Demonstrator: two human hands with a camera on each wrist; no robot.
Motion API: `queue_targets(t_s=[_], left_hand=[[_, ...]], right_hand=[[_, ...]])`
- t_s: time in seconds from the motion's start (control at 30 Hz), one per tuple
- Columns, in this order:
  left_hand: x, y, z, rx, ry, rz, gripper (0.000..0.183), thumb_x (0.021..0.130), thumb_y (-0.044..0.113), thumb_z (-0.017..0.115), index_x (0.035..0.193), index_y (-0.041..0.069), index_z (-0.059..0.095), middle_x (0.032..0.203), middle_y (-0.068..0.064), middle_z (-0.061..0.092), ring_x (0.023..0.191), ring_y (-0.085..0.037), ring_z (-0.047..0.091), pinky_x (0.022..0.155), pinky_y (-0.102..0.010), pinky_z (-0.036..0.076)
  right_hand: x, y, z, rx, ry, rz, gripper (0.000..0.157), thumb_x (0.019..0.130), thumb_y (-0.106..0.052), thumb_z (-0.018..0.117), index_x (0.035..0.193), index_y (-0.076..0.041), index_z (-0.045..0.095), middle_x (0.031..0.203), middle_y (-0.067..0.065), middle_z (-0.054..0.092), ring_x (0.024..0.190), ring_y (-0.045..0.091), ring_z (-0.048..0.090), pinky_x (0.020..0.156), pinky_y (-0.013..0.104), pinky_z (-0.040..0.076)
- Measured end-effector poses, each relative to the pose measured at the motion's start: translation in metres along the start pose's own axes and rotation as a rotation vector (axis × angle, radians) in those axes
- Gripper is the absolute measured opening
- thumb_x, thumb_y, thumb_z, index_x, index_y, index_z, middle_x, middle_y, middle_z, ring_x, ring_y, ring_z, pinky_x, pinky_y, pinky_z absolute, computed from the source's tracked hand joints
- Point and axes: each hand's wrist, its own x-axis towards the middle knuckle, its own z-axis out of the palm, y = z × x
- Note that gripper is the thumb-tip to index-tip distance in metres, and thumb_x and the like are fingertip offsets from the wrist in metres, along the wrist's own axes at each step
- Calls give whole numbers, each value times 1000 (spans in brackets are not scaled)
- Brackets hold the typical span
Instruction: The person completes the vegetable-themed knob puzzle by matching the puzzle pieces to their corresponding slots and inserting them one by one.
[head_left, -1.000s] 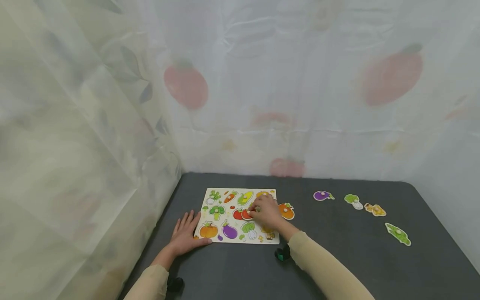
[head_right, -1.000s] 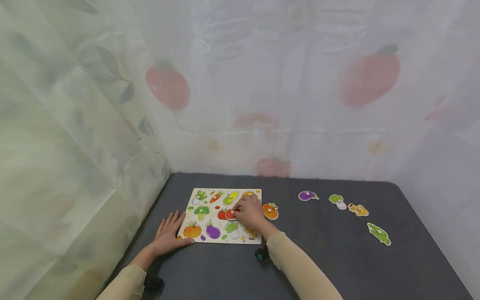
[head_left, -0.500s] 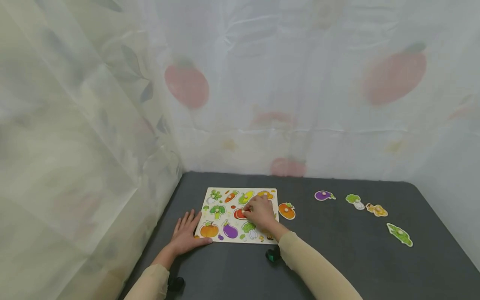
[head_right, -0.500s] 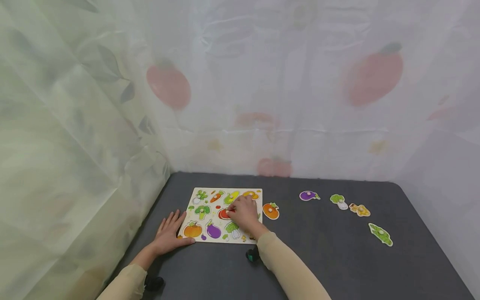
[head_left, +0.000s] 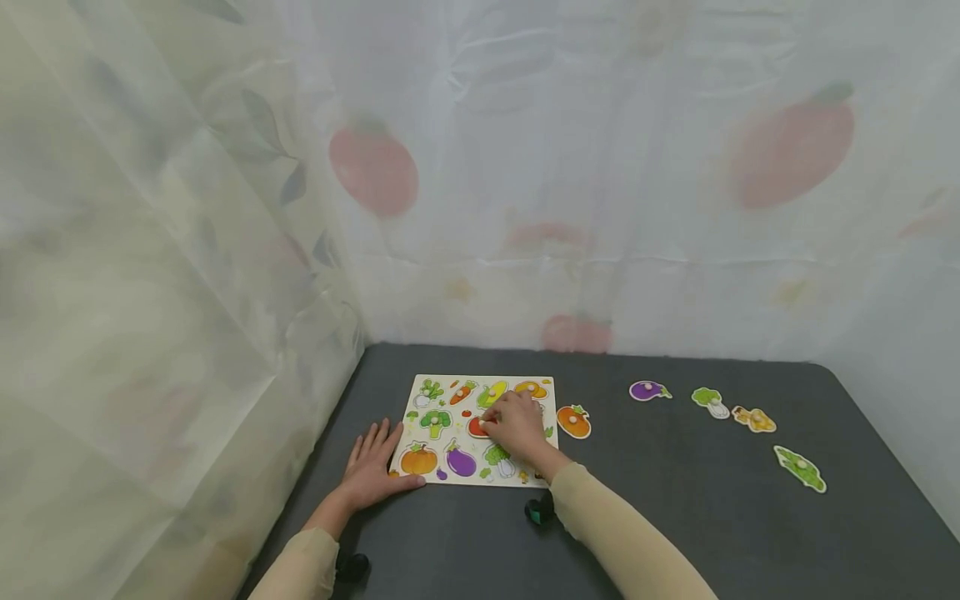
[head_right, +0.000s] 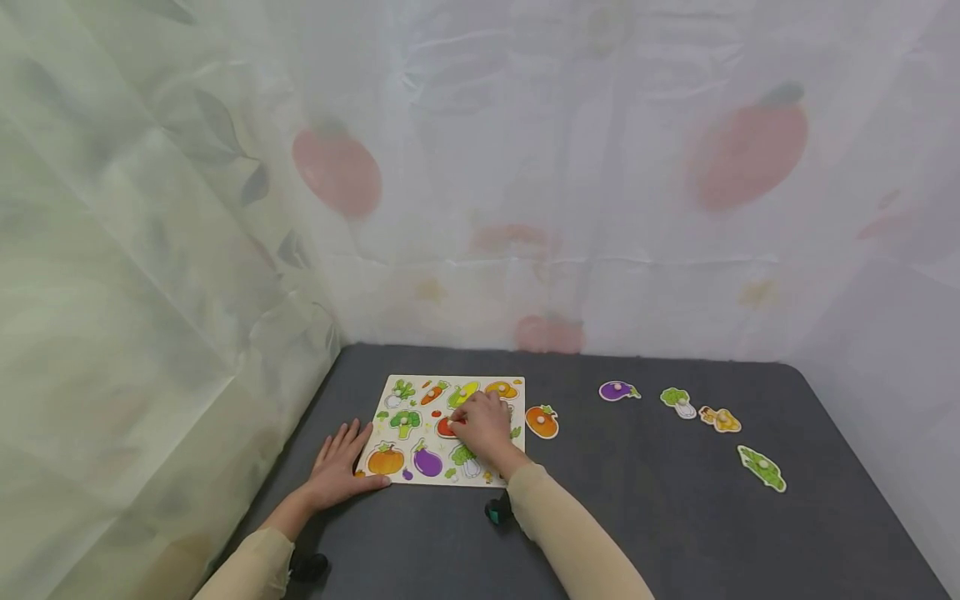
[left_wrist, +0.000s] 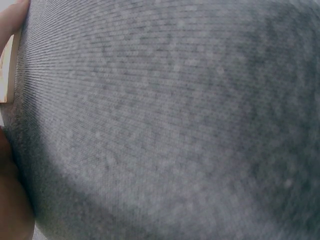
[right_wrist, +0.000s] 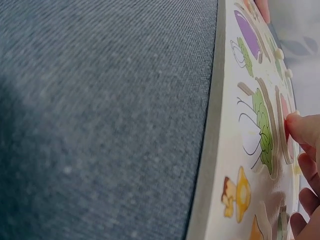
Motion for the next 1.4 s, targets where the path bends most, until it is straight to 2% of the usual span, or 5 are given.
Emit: queue_targets(t_s=[0.53,0.83,1.0,1.2,1.4], left_hand=[[2,2,0,-1,-2,3,123,74,77,73,165,11,22,169,-21,12,155,-43,2,120,-63,-5],[2,3,0,-3,-2,1,123,74,76,74,164,10,23,169,-22,11,154,-44,2,120,-63,-5],[2,1,1,-4,-7,-4,122,74,76,74,164,9,23,168,-23,12,154,-45,2,119,-64,-4],[1,0,1,-12,-1,-2,122,74,75,74,164,8,24,168,-24,13,153,-47,3,119,-65,-4],[0,1,0,1,-18,-13,123,75,78,71,164,9,22,168,-24,11,154,-46,1,119,-65,-5]], right_hand=[[-1,-2,0,-36,1,14,13,89,-41,79,91,-29,82,105,-6,62,102,21,47,88,40,40],[-4,-3,-2,-66,16,-32,14,91,-41,78,94,-28,82,107,-4,63,107,24,48,93,44,40],[-6,-4,-3,-88,18,-59,13,91,-40,78,94,-28,82,106,-3,63,105,23,48,91,43,40],[-7,-2,-11,-136,-26,-100,20,93,-41,75,108,-30,82,113,-3,64,111,25,48,94,45,42],[-12,15,-26,-44,12,-118,22,94,-35,75,112,-25,80,117,-1,65,120,30,47,101,53,40]])
